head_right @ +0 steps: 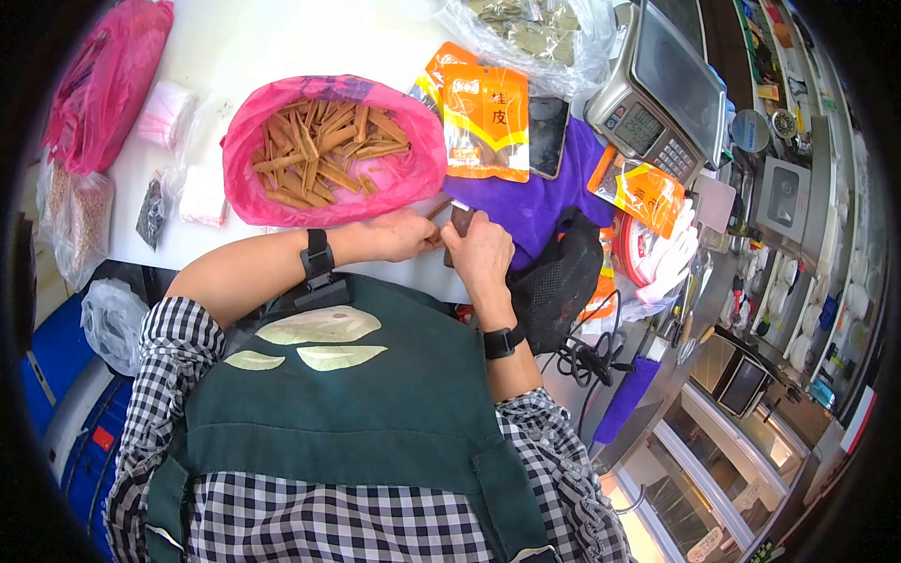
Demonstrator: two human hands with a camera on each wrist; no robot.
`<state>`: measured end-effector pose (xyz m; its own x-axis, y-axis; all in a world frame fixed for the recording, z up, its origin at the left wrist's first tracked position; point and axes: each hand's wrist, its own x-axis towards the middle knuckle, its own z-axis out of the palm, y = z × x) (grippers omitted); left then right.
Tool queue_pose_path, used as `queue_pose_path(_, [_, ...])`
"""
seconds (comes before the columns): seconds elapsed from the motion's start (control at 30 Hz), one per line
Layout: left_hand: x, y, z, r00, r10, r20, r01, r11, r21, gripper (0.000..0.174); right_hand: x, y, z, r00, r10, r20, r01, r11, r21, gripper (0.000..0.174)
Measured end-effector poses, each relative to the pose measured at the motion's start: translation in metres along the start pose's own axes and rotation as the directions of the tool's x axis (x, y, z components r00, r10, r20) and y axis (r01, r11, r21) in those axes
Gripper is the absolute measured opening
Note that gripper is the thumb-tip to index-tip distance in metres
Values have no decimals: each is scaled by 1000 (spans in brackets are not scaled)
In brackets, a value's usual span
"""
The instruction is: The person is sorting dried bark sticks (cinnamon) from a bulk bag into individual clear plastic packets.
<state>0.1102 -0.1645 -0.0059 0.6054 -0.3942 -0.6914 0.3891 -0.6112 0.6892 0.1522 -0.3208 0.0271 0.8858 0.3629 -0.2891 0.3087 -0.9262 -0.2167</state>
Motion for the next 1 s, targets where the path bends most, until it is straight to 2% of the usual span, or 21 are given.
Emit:
queue_pose_path(0.07, [3,-6,4,971,115,-207,-65,970,233,22,0,0,0,1000,-2,5,2,1000,2,44])
queue_pose_path(0.2, [3,-4,1,966,83,-244,-24,972,235,24,0,1,1,1000,-2,-13,3,1000,28,47])
queue_pose_path(0.27, [4,-6,6,917,121,-380,-64,985,159,26,0,1,1,1000,-4,-12,4,1000,25,47])
queue_pose_path(0.37, [-1,-3,0,949,107,-296,-64,987,150,26,-1,0,-2,1000,5,-6,-5,1000,26,47])
queue_pose_path(0.47, [-2,-4,0,955,98,-281,-72,992,100,16,-1,-1,-3,1000,8,-4,-8,999,40,48])
queue_pose_path(0.6, [10,-14,5,954,140,-265,-114,987,114,14,0,-1,-3,1000,-7,-2,7,1000,16,44])
queue_pose_path(0.77, [13,-14,7,958,94,-270,-66,992,112,24,0,-2,-2,1000,10,-5,-10,999,34,47])
queue_pose_path(0.93, [20,-20,13,932,134,-337,-97,987,125,27,-2,-6,-4,999,-12,-43,14,999,42,47])
queue_pose_path(1.0, [13,-16,7,933,121,-340,-83,989,124,27,2,-7,22,998,12,-65,-9,999,35,47])
